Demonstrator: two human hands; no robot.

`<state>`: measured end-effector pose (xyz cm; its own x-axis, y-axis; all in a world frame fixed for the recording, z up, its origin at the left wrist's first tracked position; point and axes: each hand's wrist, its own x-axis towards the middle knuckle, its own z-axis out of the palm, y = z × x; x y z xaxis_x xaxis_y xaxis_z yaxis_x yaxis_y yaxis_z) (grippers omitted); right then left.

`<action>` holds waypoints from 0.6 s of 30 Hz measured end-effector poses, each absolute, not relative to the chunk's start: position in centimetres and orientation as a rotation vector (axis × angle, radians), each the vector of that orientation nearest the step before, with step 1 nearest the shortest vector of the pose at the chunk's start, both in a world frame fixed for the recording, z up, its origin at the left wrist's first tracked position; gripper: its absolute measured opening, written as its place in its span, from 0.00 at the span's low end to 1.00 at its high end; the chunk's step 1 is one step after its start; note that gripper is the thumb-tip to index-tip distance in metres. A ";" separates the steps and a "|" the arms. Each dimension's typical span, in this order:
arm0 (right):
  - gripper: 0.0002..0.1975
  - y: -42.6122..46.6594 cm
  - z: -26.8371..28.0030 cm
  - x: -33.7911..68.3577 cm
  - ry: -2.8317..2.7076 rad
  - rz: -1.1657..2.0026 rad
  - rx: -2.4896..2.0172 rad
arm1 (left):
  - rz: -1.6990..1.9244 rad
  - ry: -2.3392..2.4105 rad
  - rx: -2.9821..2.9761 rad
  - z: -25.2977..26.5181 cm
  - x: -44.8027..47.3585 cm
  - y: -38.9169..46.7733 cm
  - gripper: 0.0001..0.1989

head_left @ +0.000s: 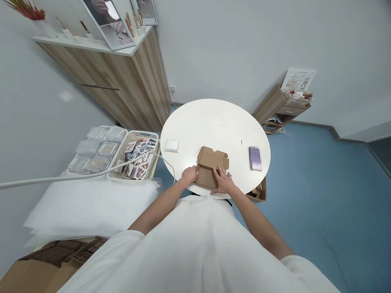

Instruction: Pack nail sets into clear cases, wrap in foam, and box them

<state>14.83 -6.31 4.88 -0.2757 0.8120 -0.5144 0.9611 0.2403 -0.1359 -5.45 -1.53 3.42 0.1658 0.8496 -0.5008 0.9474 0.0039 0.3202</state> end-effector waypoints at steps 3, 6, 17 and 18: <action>0.62 -6.0 5.0 14.9 2.198 -0.608 1.644 | -0.230 1.712 1.855 3.5 -5.4 -1.3 0.14; 0.61 -5.9 5.2 15.0 2.220 -0.611 1.646 | -0.250 1.734 1.851 3.7 -5.2 -1.2 0.13; 0.57 -4.9 5.0 16.2 2.301 -0.611 1.673 | -0.111 1.707 1.860 3.5 -5.2 -1.1 0.20; 0.57 -4.6 4.9 16.6 2.309 -0.617 1.666 | -0.047 1.671 1.858 3.6 -5.6 -1.2 0.25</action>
